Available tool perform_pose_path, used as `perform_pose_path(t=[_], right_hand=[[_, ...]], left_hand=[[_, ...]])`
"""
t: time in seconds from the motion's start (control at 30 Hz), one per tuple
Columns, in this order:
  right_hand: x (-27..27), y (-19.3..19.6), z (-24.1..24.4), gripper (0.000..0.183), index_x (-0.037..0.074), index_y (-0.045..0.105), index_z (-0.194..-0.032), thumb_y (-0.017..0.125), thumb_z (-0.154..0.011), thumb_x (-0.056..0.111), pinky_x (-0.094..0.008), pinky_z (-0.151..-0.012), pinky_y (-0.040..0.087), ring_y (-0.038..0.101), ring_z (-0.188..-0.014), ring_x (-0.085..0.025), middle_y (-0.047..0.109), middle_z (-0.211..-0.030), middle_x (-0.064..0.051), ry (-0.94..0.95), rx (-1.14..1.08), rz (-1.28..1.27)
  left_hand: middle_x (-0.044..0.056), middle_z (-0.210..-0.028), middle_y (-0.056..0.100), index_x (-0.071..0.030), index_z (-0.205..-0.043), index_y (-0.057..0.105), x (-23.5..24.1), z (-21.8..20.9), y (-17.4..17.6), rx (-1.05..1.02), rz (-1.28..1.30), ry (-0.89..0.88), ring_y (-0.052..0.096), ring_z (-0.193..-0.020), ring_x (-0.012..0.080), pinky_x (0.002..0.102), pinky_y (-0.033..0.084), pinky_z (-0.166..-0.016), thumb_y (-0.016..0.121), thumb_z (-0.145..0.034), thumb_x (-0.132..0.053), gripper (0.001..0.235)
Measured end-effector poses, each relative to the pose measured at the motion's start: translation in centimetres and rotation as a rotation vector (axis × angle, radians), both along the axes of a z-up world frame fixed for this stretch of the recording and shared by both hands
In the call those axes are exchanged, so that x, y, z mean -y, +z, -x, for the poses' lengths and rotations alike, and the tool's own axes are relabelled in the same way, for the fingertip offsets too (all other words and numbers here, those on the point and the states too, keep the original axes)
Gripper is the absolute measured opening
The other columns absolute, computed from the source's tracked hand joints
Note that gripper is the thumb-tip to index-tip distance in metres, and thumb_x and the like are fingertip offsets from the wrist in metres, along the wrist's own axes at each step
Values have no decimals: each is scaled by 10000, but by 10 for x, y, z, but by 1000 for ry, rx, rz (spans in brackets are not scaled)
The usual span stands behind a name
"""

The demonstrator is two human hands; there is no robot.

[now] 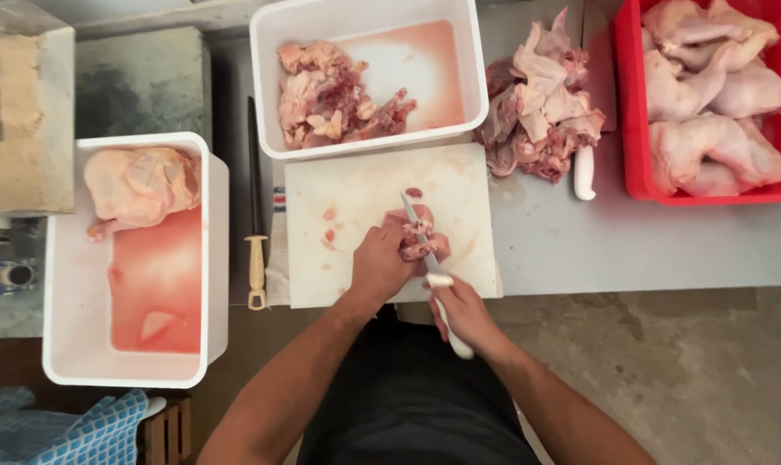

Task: Deboning and cleaning chicken parts on a cutting board and sorting them into containers.

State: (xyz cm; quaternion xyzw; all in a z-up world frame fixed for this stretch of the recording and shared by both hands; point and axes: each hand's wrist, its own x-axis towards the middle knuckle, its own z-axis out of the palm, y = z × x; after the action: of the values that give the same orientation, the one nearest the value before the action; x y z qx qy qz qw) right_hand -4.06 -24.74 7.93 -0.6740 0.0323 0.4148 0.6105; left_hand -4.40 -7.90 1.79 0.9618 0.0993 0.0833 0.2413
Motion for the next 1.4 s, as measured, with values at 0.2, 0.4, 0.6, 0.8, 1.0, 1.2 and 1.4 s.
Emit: perform_pose_path(t=[0.2, 0.4, 0.6, 0.8, 1.0, 1.2, 1.4], right_hand=[[-17, -38, -12, 275, 38, 570, -660, 585, -903, 167, -322, -393, 437, 518, -300, -256, 471, -375, -151, -37, 4, -22], [8, -39, -1, 272, 62, 572, -639, 600, -904, 120, -301, -413, 437, 523, -309, -237, 508, -348, -121, 84, 118, 41], [24, -213, 18, 188, -17, 610, -796, 552, -941, 87, -301, -357, 493, 556, -433, -154, 458, -561, -38, -469, -227, -245], [133, -20, -45, 251, 26, 627, -1144, 634, -956, 191, -526, -591, 519, 668, -664, -383, 620, -649, -202, -73, 418, 524], [45, -15, -10, 521, 119, 517, -1246, 752, -788, 195, -436, -719, 586, 756, -670, -296, 761, -812, -108, 185, 228, 387], [-7, 5, 3, 617, 87, 511, -1367, 769, -861, 327, -380, -637, 596, 741, -565, -227, 757, -798, -120, 341, 247, 458], [-47, 14, -1, 519, 75, 455, -1390, 522, -1009, 420, -382, -613, 574, 719, -528, -258, 681, -548, -77, 453, 186, 540]], left_hand=[[42, -797, 607, -174, -845, 628, -22, -3, 5, 165, 12, -93, 628, -803, 280, 378, 558, -749, 709, -743, -325, 200], [14, -780, 585, -192, -826, 601, -56, -14, -26, 211, 50, -167, 622, -800, 253, 339, 526, -780, 727, -697, -264, 194], [42, -871, 659, -185, -912, 690, -35, -14, 19, -21, 130, -166, 632, -860, 304, 394, 535, -852, 665, -780, -237, 143], [76, -940, 651, -140, -1005, 659, -80, 0, -18, -49, 167, -21, 620, -963, 325, 442, 548, -900, 778, -719, -334, 366], [36, -901, 596, -145, -1050, 684, -83, 7, -77, 222, 454, -26, 599, -896, 263, 373, 518, -837, 834, -570, -205, 506], [38, -865, 576, -142, -1031, 679, -73, 10, -84, 336, 540, 18, 594, -855, 255, 338, 513, -803, 818, -548, -154, 502], [97, -861, 553, -81, -1020, 637, -64, 12, -66, 397, 592, 7, 578, -832, 320, 405, 509, -801, 775, -574, -124, 469]])
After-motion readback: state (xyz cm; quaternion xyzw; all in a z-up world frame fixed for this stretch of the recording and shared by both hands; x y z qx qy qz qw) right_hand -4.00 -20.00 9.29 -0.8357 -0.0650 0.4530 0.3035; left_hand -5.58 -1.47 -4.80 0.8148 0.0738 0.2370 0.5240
